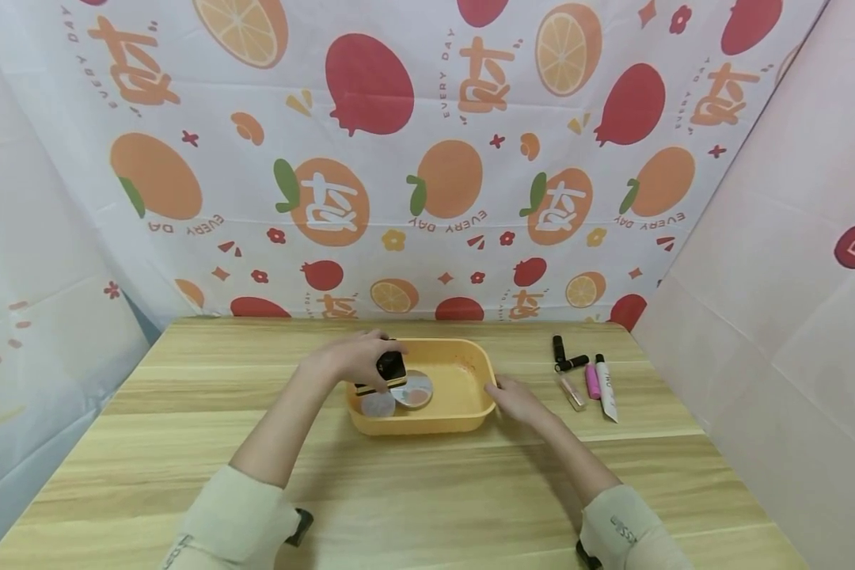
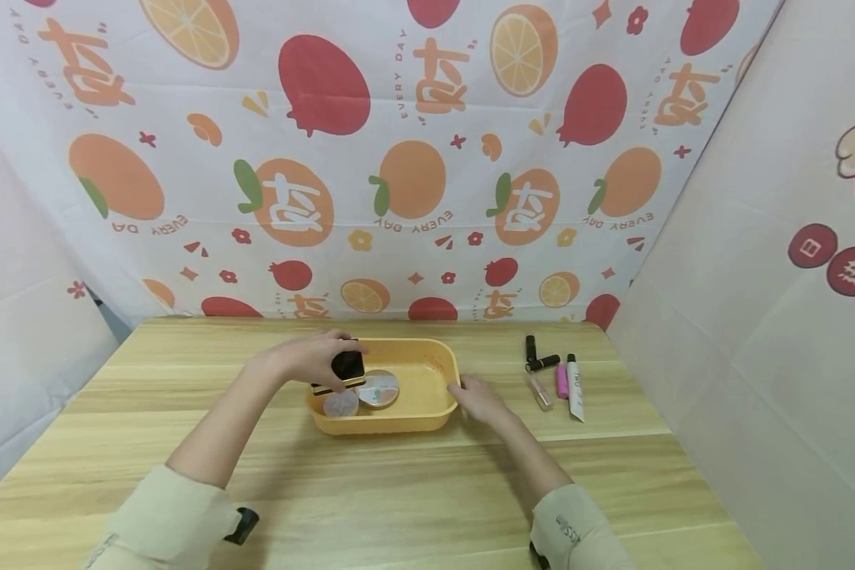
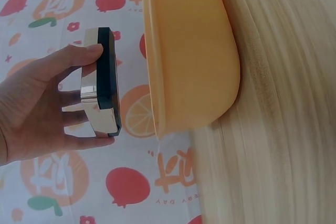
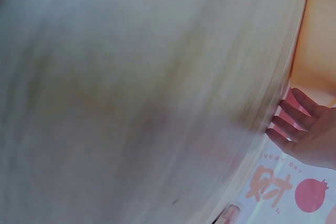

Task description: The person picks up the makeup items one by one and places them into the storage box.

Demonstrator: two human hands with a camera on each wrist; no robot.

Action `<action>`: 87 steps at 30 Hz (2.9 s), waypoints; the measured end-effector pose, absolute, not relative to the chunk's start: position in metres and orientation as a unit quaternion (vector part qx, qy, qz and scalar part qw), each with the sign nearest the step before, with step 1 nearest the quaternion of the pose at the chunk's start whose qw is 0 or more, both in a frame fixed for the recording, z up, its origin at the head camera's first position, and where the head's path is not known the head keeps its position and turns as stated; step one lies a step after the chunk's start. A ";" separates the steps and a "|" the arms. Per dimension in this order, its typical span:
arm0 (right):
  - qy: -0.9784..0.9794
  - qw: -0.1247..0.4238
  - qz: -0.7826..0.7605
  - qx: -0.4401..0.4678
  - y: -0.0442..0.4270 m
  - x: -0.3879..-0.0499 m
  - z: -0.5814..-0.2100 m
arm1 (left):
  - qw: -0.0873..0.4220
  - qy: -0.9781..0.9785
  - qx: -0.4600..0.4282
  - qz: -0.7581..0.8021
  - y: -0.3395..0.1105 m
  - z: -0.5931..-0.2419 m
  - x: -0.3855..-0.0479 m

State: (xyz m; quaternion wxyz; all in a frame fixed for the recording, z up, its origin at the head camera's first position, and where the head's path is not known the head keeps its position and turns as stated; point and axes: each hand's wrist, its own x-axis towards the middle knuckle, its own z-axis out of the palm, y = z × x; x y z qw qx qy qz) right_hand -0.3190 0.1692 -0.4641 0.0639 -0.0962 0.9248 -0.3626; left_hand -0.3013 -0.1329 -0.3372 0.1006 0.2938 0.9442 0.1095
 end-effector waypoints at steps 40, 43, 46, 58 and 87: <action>0.927 0.050 -0.358 -0.104 0.170 -0.321 -0.465 | 0.102 0.942 0.303 0.102 -0.118 -0.352 -0.315; 0.929 0.048 -0.352 -0.104 0.170 -0.321 -0.465 | 0.108 0.941 0.303 0.104 -0.117 -0.353 -0.316; 0.929 0.045 -0.351 -0.104 0.169 -0.321 -0.465 | 0.110 0.940 0.306 0.104 -0.116 -0.354 -0.316; 0.928 0.049 -0.357 -0.100 0.169 -0.320 -0.465 | 0.104 0.938 0.316 0.100 -0.107 -0.359 -0.317; 0.930 0.049 -0.353 -0.095 0.168 -0.318 -0.464 | 0.138 0.934 0.312 0.104 -0.087 -0.375 -0.316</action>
